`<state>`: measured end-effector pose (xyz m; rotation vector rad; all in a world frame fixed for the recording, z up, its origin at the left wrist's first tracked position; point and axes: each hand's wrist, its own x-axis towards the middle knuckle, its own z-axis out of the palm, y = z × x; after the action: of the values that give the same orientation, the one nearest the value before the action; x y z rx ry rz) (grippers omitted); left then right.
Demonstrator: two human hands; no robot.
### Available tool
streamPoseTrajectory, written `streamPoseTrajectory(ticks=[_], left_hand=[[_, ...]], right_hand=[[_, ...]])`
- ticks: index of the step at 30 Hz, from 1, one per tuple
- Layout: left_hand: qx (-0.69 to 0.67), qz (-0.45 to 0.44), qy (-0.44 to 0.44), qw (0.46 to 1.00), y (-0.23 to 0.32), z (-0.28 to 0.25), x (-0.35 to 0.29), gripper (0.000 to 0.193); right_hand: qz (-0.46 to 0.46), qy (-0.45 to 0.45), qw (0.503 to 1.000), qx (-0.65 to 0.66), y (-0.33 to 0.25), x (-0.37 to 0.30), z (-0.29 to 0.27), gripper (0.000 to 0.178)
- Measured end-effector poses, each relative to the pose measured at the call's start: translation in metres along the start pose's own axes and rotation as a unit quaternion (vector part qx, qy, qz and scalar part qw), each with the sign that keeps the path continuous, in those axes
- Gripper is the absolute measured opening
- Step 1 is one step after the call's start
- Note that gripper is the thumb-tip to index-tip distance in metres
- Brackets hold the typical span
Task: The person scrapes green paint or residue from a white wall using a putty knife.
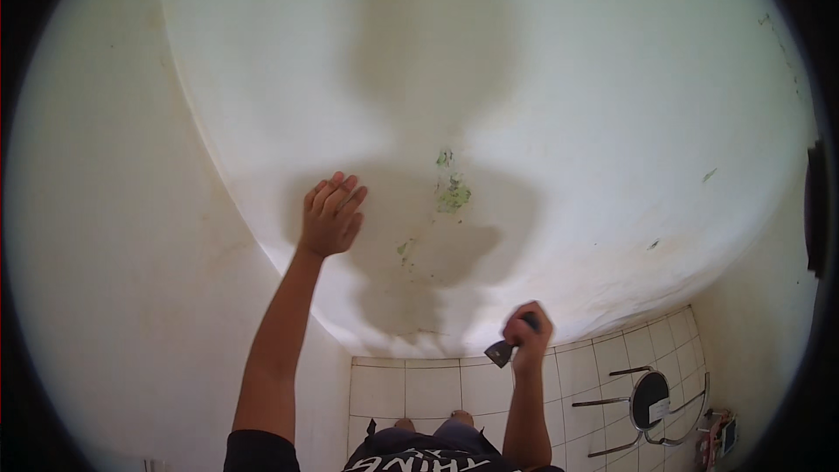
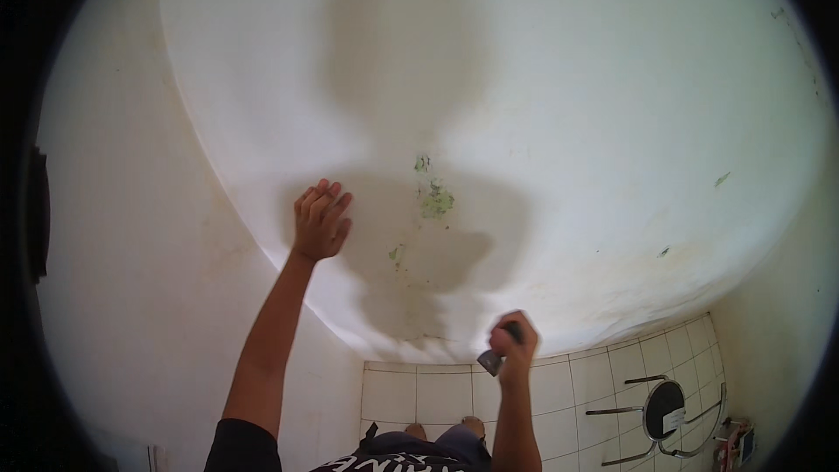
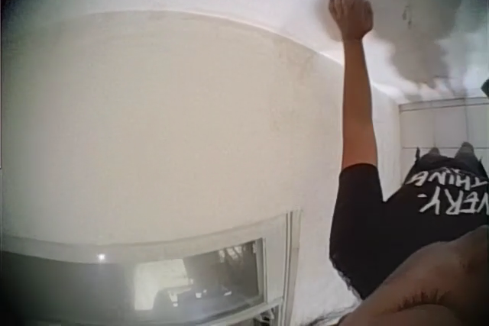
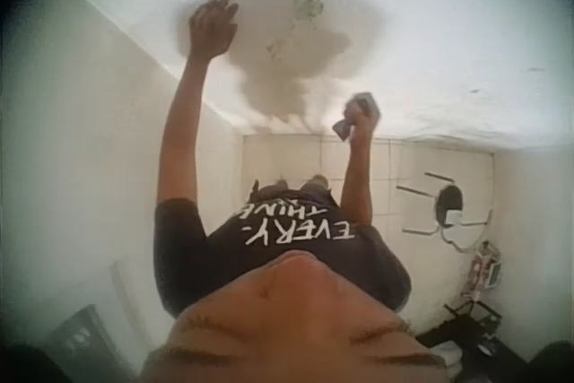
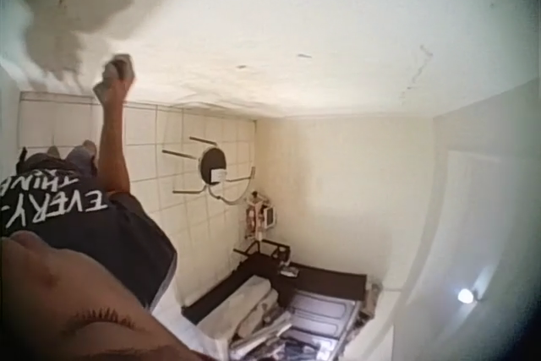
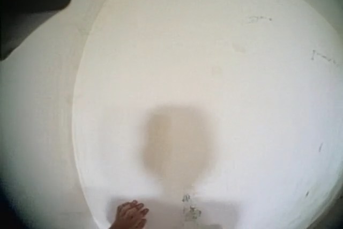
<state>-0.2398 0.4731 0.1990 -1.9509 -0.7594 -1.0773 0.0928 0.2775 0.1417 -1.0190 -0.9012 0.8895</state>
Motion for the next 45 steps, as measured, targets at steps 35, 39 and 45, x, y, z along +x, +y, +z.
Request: streamPoseTrajectory(ticks=[35,39,45], left_hand=[[-0.571,-0.481,-0.338,0.573,0.316,0.005,-0.093,0.032],[-0.696,-0.528,-0.222,0.434,0.332,-0.011,-0.051,0.036],[-0.637,-0.527,-0.210,0.522,0.333,-0.025,-0.045,0.037]], right_hand=[[0.135,-0.072,0.936,0.316,0.035,0.030,-0.140,0.026],[0.218,-0.188,0.883,0.370,0.058,0.006,-0.119,0.049],[0.232,-0.330,0.880,0.251,0.056,-0.007,-0.089,0.057]])
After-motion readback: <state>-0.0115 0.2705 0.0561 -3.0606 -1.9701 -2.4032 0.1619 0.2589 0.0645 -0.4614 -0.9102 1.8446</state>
